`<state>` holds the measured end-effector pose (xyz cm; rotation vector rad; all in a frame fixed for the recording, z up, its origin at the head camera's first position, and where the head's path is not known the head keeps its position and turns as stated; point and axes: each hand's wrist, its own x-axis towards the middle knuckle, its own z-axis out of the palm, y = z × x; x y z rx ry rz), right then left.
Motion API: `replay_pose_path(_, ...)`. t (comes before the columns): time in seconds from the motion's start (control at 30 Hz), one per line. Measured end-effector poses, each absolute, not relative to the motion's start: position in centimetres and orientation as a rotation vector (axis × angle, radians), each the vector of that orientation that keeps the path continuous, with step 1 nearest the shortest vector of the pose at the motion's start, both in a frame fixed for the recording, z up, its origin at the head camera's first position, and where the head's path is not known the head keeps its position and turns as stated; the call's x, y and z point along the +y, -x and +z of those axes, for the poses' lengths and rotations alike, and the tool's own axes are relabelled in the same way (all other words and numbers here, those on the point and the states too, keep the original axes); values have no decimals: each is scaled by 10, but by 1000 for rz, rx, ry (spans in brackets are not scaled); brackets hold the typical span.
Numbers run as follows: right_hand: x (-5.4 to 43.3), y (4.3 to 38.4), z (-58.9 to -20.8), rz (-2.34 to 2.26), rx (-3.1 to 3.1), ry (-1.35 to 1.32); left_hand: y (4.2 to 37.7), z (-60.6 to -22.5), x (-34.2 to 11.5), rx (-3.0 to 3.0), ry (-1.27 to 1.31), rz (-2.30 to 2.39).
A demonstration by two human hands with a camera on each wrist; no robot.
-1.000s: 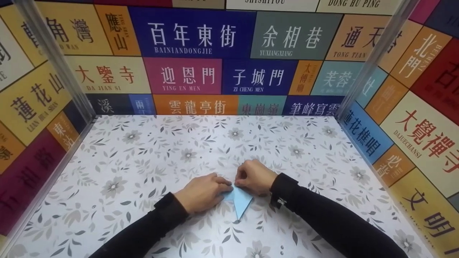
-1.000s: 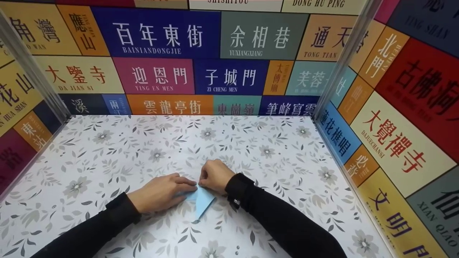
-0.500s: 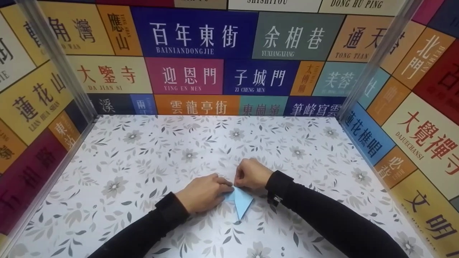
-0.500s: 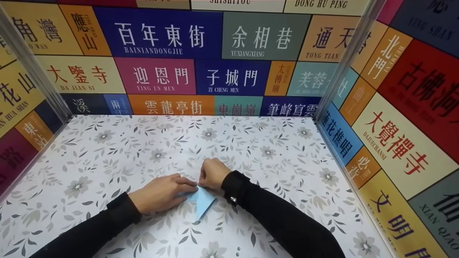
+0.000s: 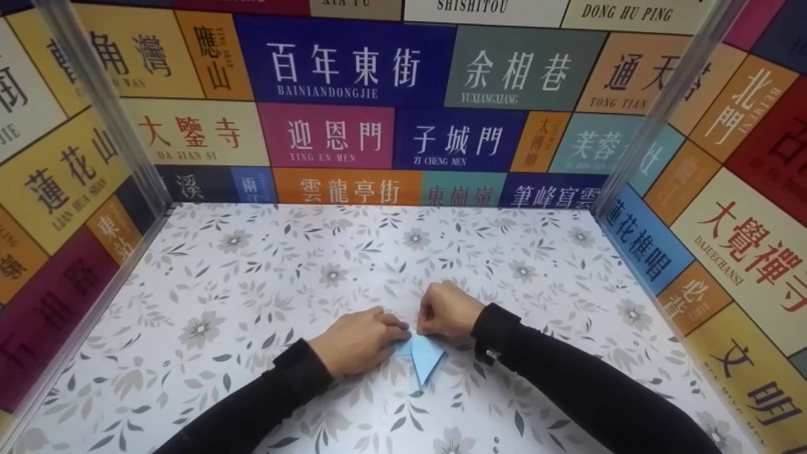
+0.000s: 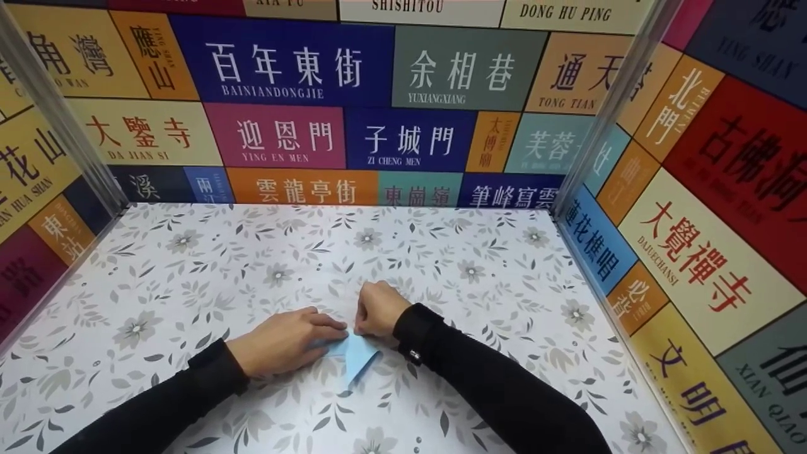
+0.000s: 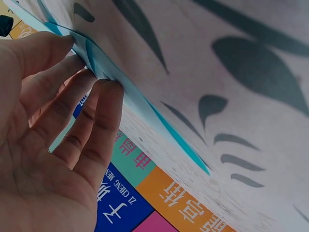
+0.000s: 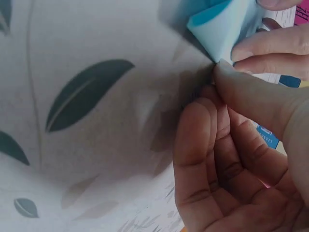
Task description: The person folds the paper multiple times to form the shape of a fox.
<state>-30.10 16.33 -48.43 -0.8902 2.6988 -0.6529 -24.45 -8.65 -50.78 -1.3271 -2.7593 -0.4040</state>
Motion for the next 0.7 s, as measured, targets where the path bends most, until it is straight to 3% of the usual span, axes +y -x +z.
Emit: replay_pose_path(0.7,171,292,-485,-627,2725,973,242,-507,-87,-2781,1311,-375)
